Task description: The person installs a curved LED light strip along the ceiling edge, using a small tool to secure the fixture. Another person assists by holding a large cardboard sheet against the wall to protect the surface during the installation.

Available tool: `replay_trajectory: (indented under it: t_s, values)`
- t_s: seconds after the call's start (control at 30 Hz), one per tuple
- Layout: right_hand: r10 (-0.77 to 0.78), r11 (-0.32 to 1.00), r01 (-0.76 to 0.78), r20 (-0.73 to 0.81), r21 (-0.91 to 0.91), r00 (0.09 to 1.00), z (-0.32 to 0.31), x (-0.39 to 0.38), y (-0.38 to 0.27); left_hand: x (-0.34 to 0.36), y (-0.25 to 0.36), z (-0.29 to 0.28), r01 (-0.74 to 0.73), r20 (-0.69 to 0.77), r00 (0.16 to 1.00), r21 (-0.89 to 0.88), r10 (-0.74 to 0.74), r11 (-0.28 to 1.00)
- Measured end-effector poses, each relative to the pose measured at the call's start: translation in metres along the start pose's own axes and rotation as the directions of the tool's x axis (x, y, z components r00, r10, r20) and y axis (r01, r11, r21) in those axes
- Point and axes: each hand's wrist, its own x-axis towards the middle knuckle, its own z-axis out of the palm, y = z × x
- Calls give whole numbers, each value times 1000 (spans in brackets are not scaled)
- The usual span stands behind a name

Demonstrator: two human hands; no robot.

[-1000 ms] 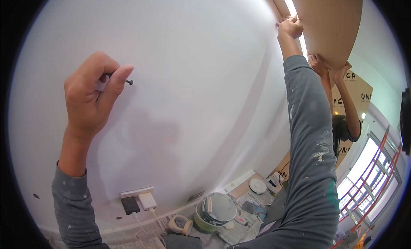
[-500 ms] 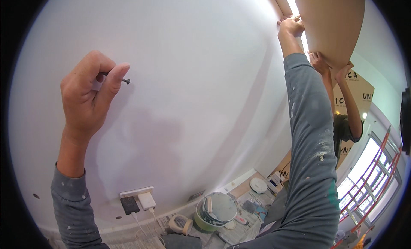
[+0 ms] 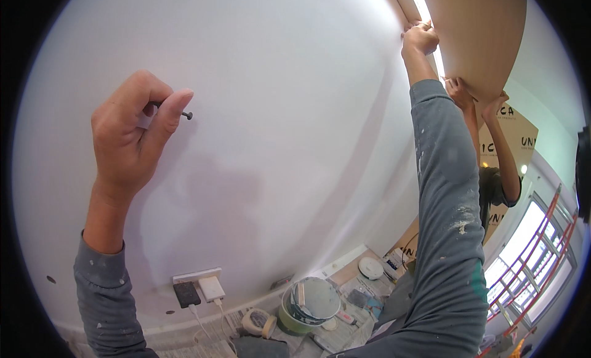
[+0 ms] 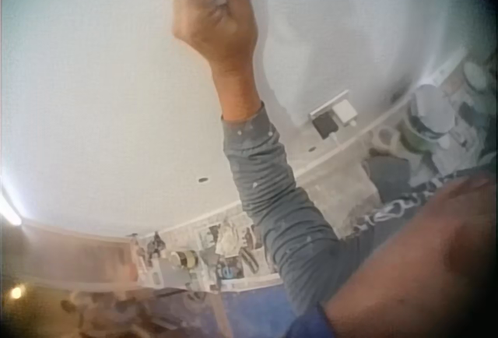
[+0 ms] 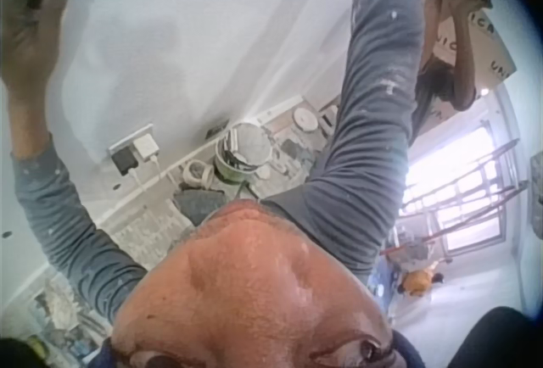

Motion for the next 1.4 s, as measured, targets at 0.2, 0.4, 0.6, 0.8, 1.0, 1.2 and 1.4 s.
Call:
replay_trajectory:
  t_s: [0.2,0.4,0.6,0.8,1.0,1.2,1.4]
  values:
    - [258,962,-252,-58,101,964,9,-9,-11,0,1,-3,0,-11,1000,-19,-1,1000]
    - [285,930,-283,26,234,958,-2,-19,-24,0,2,-1,12,-6,1000,-17,-12,1000]
    - [210,968,-209,9,142,978,-7,-34,-37,0,1,-2,10,-17,1000,2,-10,1000]
    - [332,899,-328,36,290,943,-13,-33,-45,1,0,0,-2,-16,1000,-11,2,1000]
    - [263,939,-267,52,216,964,-16,-51,-59,0,2,-3,11,-8,1000,13,-11,1000]
    - [315,919,-317,46,234,948,-15,-41,-61,1,1,1,-3,-18,1000,-18,3,1000]
    - [61,998,-61,40,0,997,-14,-51,-64,-1,2,-3,38,-5,999,9,-38,999]
